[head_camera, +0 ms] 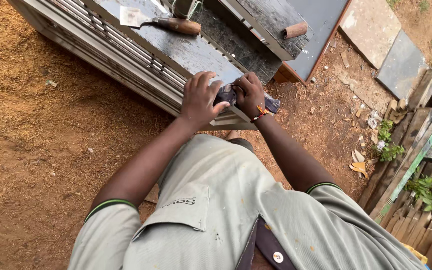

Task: The person sits on the floor and uses yellow-handled scissors to cut a piece of plaid fabric into strips. After cutting, the person stands and wipes a metal surface with the fabric.

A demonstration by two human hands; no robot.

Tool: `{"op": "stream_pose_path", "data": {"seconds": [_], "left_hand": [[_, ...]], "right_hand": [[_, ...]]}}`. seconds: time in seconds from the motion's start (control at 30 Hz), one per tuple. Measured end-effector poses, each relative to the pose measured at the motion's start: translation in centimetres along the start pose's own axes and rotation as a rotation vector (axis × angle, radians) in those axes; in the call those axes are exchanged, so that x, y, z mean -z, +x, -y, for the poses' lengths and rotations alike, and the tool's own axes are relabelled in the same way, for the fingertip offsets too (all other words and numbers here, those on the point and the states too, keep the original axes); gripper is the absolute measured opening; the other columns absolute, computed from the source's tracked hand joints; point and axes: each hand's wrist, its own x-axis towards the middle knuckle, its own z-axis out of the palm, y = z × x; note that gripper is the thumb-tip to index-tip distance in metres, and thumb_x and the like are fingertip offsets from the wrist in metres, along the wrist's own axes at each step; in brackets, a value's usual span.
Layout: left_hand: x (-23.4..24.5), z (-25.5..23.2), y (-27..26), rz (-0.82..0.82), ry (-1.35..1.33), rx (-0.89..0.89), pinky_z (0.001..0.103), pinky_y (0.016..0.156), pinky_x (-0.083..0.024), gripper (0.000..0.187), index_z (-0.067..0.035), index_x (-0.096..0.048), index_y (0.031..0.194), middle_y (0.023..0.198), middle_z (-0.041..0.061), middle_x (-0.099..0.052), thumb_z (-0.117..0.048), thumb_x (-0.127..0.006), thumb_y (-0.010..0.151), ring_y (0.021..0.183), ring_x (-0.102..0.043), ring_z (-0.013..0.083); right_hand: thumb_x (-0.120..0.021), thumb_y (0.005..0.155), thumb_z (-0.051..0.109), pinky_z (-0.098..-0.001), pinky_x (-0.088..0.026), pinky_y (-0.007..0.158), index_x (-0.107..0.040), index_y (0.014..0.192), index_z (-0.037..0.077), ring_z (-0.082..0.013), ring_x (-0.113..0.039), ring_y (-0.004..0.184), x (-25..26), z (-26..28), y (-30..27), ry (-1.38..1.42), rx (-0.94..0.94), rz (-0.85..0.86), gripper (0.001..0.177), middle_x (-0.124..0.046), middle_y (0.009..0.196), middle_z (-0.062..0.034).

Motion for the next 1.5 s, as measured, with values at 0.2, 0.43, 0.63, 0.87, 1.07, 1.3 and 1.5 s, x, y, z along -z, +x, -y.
{"op": "stream_pose_path", "data": {"seconds": [0.2, 0.43, 0.63, 0.87, 1.07, 1.3, 1.5], "left_hand": [[-3.6, 1.7, 0.1, -0.020, 0.156, -0.093, 0.053, 0.115, -0.025, 0.011, -0.030, -0.067, 0.108, 0.135, -0.009, -0.056, -0.021, -0.068, 0.103, 0.143, -0.045, 0.0131], [-5.9, 3.2, -1.7, -0.057, 0.146, -0.143, 0.054, 0.112, -0.025, 0.028, -0.021, -0.066, 0.116, 0.133, -0.001, -0.060, -0.020, -0.073, 0.089, 0.137, -0.049, 0.0183], [-6.1, 2.6, -1.3, -0.051, 0.132, -0.073, 0.055, 0.117, -0.025, 0.036, -0.021, -0.064, 0.120, 0.129, 0.000, -0.061, -0.020, -0.076, 0.086, 0.134, -0.050, 0.0191], [-5.4, 2.1, -1.8, -0.048, 0.100, -0.070, 0.056, 0.115, -0.024, 0.032, -0.020, -0.067, 0.119, 0.142, 0.003, -0.060, -0.017, -0.073, 0.088, 0.138, -0.048, 0.0206], [-5.6, 2.3, -2.0, -0.064, 0.101, -0.046, 0.055, 0.119, -0.024, 0.021, -0.023, -0.072, 0.116, 0.144, -0.003, -0.060, -0.014, -0.070, 0.097, 0.147, -0.045, 0.0188], [-5.6, 1.5, -1.9, -0.116, 0.118, -0.045, 0.056, 0.117, -0.025, 0.018, -0.020, -0.070, 0.114, 0.145, 0.000, -0.060, -0.014, -0.068, 0.097, 0.141, -0.048, 0.0221], [-5.5, 0.9, -2.5, -0.097, 0.143, -0.028, 0.056, 0.116, -0.027, 0.025, -0.023, -0.068, 0.120, 0.144, -0.003, -0.059, -0.014, -0.067, 0.096, 0.141, -0.049, 0.0202]], "right_hand": [[-0.074, 0.082, 0.010, -0.0420, -0.052, 0.098, -0.059, 0.134, 0.007, -0.0327, -0.062, 0.111, 3.4, 2.3, 6.5, 0.122, 0.156, 0.146, 0.055, -0.060, 0.122, -0.0172], [-0.080, 0.084, 0.026, -0.0538, -0.046, 0.096, -0.051, 0.144, 0.013, -0.0391, -0.055, 0.115, -5.5, 9.4, 15.8, -0.172, 0.384, 0.116, 0.067, -0.056, 0.125, -0.0199], [-0.075, 0.084, 0.020, -0.0525, -0.044, 0.090, -0.056, 0.134, 0.028, -0.0380, -0.051, 0.110, -9.0, 8.7, 16.4, -0.503, 0.256, 0.169, 0.054, -0.053, 0.123, -0.0132], [-0.075, 0.089, 0.013, -0.0488, -0.052, 0.087, -0.054, 0.132, 0.018, -0.0389, -0.059, 0.103, -6.7, 2.3, 13.4, -0.101, 0.181, 0.151, 0.049, -0.055, 0.115, -0.0171], [-0.070, 0.093, 0.011, -0.0429, -0.057, 0.092, -0.057, 0.137, 0.017, -0.0300, -0.068, 0.100, -0.6, -0.6, 9.4, 0.019, -0.141, 0.136, 0.045, -0.061, 0.109, -0.0147], [-0.080, 0.088, 0.023, -0.0470, -0.048, 0.098, -0.057, 0.138, 0.016, -0.0374, -0.055, 0.113, -3.6, 3.6, 11.9, -0.004, 0.312, 0.235, 0.055, -0.053, 0.123, -0.0192], [-0.071, 0.091, 0.013, -0.0405, -0.054, 0.083, -0.076, 0.107, 0.020, -0.0275, -0.062, 0.095, -3.9, 5.8, 12.6, -0.021, 0.211, 0.218, 0.019, -0.060, 0.100, -0.0086]]}}
